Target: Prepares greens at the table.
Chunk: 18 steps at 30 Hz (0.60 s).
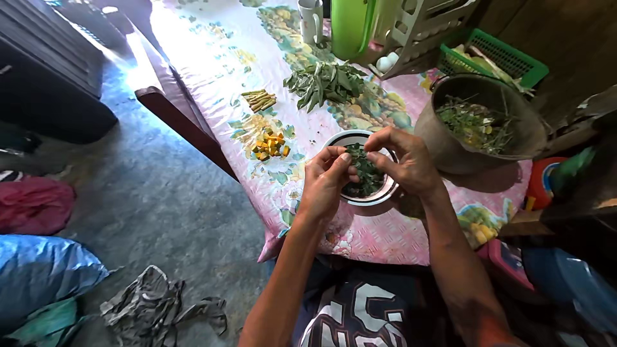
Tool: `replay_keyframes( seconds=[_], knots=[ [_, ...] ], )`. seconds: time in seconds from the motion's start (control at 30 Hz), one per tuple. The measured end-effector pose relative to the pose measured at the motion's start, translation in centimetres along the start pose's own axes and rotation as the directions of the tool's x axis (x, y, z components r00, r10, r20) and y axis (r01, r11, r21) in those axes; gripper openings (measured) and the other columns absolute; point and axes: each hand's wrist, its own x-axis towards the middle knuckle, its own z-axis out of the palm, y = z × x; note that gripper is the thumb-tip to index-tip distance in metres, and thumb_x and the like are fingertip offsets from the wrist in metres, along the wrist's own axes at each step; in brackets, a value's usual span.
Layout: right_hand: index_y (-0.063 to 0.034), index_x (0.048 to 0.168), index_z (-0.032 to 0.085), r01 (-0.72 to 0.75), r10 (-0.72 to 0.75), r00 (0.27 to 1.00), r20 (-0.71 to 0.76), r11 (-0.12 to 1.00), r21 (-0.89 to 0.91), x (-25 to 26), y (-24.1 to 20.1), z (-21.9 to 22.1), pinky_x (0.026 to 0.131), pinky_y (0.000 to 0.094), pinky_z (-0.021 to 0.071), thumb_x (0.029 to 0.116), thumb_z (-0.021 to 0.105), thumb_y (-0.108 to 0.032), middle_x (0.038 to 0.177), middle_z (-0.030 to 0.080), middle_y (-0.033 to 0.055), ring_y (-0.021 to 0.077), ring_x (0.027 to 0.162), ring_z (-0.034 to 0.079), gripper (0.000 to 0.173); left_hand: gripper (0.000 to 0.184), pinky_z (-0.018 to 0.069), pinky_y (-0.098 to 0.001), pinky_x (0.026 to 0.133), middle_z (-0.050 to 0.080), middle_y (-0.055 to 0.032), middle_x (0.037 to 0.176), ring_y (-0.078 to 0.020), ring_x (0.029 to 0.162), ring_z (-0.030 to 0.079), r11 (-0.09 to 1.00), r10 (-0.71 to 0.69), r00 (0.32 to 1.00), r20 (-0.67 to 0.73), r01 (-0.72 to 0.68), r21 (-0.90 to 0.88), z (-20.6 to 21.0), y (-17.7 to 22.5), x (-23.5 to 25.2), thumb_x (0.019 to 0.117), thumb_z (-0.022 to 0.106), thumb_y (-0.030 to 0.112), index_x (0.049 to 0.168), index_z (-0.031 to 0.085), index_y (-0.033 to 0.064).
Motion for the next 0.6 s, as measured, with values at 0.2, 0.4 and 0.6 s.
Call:
replay_keyframes(
  seconds=[0.2, 0.4, 0.6],
  knots=[
    [-0.0011, 0.099, 0.068, -0.066, 0.067, 0.997, 0.037, 0.998, -0.005, 0.3, -0.5, 1.6, 0.078, 0.0286, 0.0593, 0.0914, 0.066, -0.008, 0.095, 0.068, 0.0066, 0.0117, 0.085, 0.067, 0.01, 0.01, 0.0579, -0.0231, 0.069, 0.064, -0.0032, 0.086, -0.0079, 0.07, 0.064, 0.999, -0.007, 1.0, 0.016, 0.008, -0.04, 0.2, -0.1, 0.0, 0.1055, 0.052, 0.01, 0.107, 0.062, 0.0104],
    [-0.0013, 0.1, 0.064, -0.074, 0.084, 0.994, -0.068, 0.986, 0.146, 0.1, -0.5, 0.8, 0.071, 0.0258, 0.0585, 0.0943, 0.062, -0.009, 0.092, 0.066, 0.0032, 0.0078, 0.078, 0.065, 0.009, 0.01, 0.0581, -0.0238, 0.07, 0.063, -0.003, 0.086, -0.0085, 0.071, 0.064, 1.0, 0.007, 1.0, 0.024, -0.006, -0.028, 0.1, 0.0, -0.1, 0.106, 0.052, 0.011, 0.107, 0.062, 0.0105],
    [0.0014, 0.121, 0.067, -0.135, 0.133, 0.991, -0.019, 0.986, -0.093, -0.3, -0.3, 0.2, 0.085, 0.0291, 0.0606, 0.0967, 0.061, -0.008, 0.106, 0.071, 0.0091, 0.0121, 0.092, 0.07, 0.027, 0.008, 0.0603, -0.0289, 0.068, 0.064, -0.0049, 0.091, -0.0117, 0.072, 0.065, 0.966, 0.188, 0.981, -0.04, -0.177, 0.188, 0.1, 0.0, -0.2, 0.1036, 0.057, 0.009, 0.109, 0.062, 0.0088]
  ],
)
